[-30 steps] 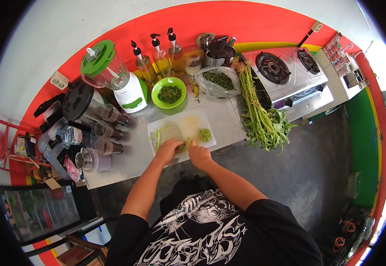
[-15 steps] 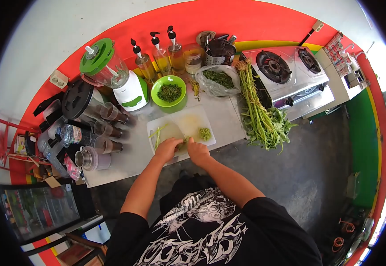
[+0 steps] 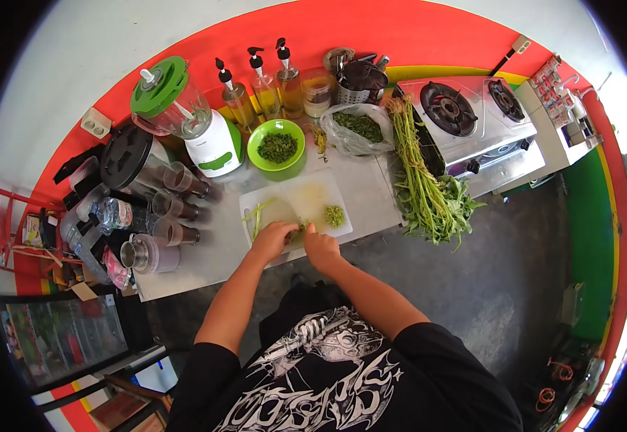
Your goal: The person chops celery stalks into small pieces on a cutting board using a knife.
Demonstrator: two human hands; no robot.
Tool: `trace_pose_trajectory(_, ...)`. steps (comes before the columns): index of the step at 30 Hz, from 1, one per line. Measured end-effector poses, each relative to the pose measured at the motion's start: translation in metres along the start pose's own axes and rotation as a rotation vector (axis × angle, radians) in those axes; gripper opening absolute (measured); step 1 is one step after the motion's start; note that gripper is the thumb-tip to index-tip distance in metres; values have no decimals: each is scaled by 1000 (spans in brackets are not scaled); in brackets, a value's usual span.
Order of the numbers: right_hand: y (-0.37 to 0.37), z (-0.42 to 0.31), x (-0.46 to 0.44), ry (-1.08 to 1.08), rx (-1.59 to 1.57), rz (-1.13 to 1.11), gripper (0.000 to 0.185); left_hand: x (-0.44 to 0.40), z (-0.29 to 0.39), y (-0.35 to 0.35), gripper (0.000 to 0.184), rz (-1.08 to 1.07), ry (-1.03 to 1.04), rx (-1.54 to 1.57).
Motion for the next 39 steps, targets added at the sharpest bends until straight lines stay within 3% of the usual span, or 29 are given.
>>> trace_pose_trajectory(3,-11,-2,-3,-73,32,118,30,-3,-2,-2,35,-17,7,-6)
trace_pose_trajectory(5,-9,-2,-1,-34,8,-13,32,1,1,-2,36,50,54,-8)
trace_pose_trajectory(12,-8,-2,-3,-37,-25,50,31,-1,4,-3,38,7,-4,36)
trace_pose_trajectory(14,-8,-2,5,-33,-4,-21,28,-2,0,1,37,89,66,31)
trace_pose_trajectory(18,-2,-1,1,54,-53,-27,27,0,6,-3,37,38,16,46)
trace_pose_trajectory(20,-8,-3,-2,-51,3,21,30,-1,7,-4,36,18,0,54)
trace_pose_trajectory(27,-4,-4,5,-4,-5,5,39,-4,9,-6,38,-21,-25,35)
trace_pose_trajectory(33,-5,-6,5,-50,33,0,34,-4,3,-4,33,110,81,-4)
trace_pose_trajectory(39,-7,-5,-4,-55,-9,47,26,-5,6,-5,38,-37,-20,32)
Point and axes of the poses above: each hand's wrist, its own x-axis away from the middle knuckle, its own y-axis out of the palm, z = x × y, the point moved 5 cm from there along -x, towards the middle knuckle, and after that the axes turned 9 degrees about -z, right-handed, at the moved point
